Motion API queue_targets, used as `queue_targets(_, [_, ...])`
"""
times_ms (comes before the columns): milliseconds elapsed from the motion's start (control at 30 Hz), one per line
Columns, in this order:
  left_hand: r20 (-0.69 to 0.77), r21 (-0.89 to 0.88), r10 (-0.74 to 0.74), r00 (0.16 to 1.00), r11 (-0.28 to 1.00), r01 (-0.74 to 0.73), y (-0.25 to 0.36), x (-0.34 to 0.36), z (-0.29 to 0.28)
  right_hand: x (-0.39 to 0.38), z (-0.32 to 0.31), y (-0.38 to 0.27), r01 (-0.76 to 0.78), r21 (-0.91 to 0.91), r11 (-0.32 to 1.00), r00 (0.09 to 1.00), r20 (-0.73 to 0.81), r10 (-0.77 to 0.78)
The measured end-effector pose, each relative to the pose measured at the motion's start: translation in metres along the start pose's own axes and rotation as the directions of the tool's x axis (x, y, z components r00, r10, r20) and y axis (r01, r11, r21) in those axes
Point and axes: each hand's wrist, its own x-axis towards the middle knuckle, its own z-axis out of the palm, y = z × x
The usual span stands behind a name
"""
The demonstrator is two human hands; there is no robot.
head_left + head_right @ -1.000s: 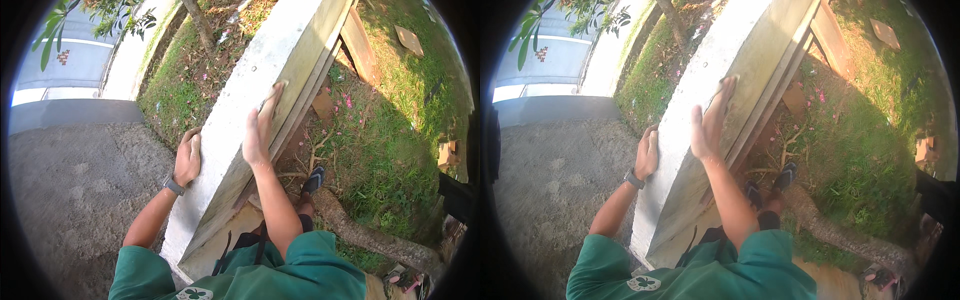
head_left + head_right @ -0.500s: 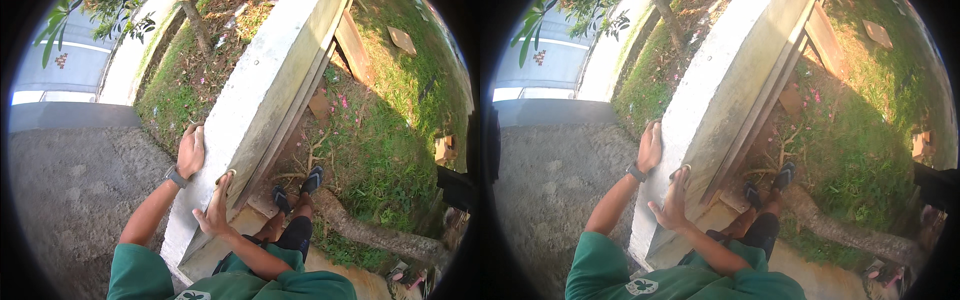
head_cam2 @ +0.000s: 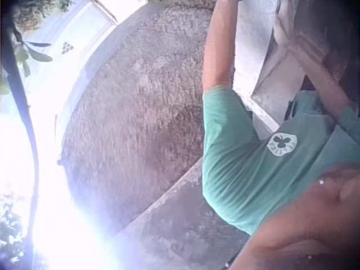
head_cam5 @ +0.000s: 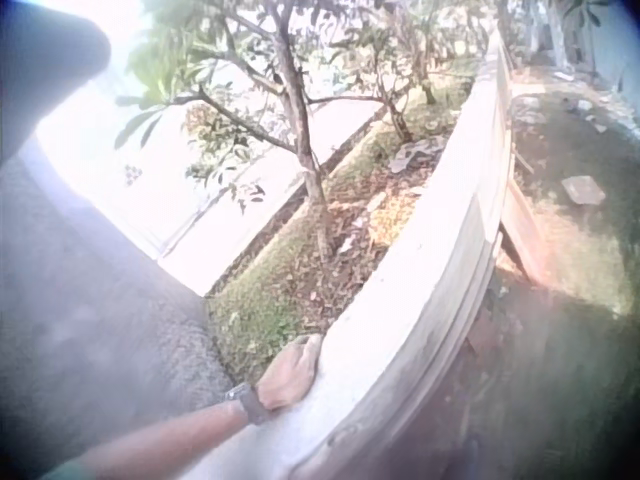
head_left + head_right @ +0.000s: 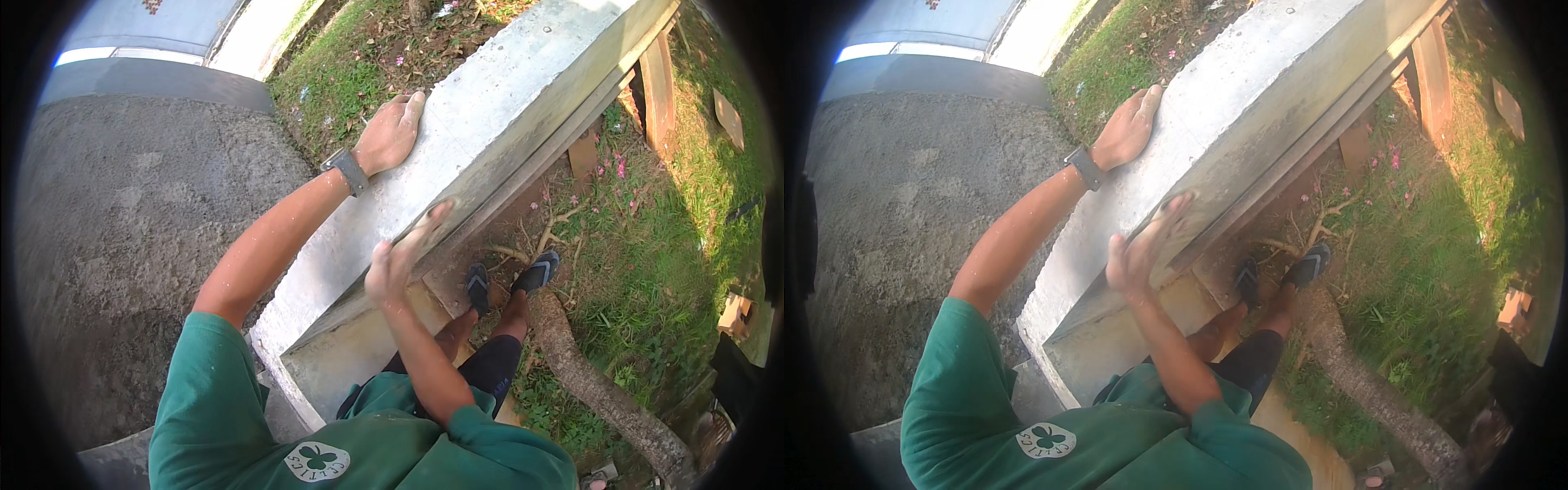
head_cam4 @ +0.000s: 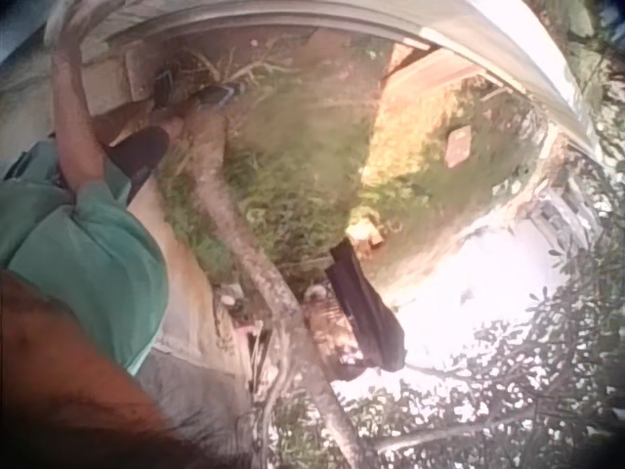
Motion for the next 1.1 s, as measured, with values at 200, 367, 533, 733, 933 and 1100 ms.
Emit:
queue_targets(200, [-0.096, 0.108, 0.038, 0.995, 0.994, -0.027, 0.005, 0.001, 0.001, 0.121, -0.053, 0.059, -0.541, 0.56, 0.627, 0.805, 0.129, 0.579])
queue_targets(367, [-0.103, 0.085, 0.051, 0.993, 0.995, -0.043, 0.008, -0.001, 0.002, 0.049, -0.031, 0.021, -0.188, 0.04, 0.981, 0.982, 0.024, 0.187])
queue_targets(533, [-0.116, 0.141, 0.018, 0.993, 0.99, -0.001, 0.014, -0.004, 0.002, 0.097, -0.059, 0.075, -0.466, 0.268, 0.843, 0.871, -0.027, 0.49])
queue_targets(733, [-0.023, 0.038, -0.089, 0.996, 0.995, 0.09, 0.013, 0.001, 0.0, 0.108, -0.061, 0.057, -0.074, -0.099, 0.992, 0.994, 0.076, 0.082])
queue_targets(933, [-0.09, 0.067, 0.031, 0.995, 0.997, -0.025, 0.013, 0.001, 0.0, 0.125, -0.066, 0.064, -0.402, 0.265, 0.877, 0.905, -0.028, 0.424])
queue_targets(1100, [-0.097, 0.061, -0.047, 0.994, 0.997, 0.053, 0.006, -0.001, 0.002, 0.095, -0.047, 0.059, -0.046, -0.007, 0.999, 0.998, 0.049, 0.047])
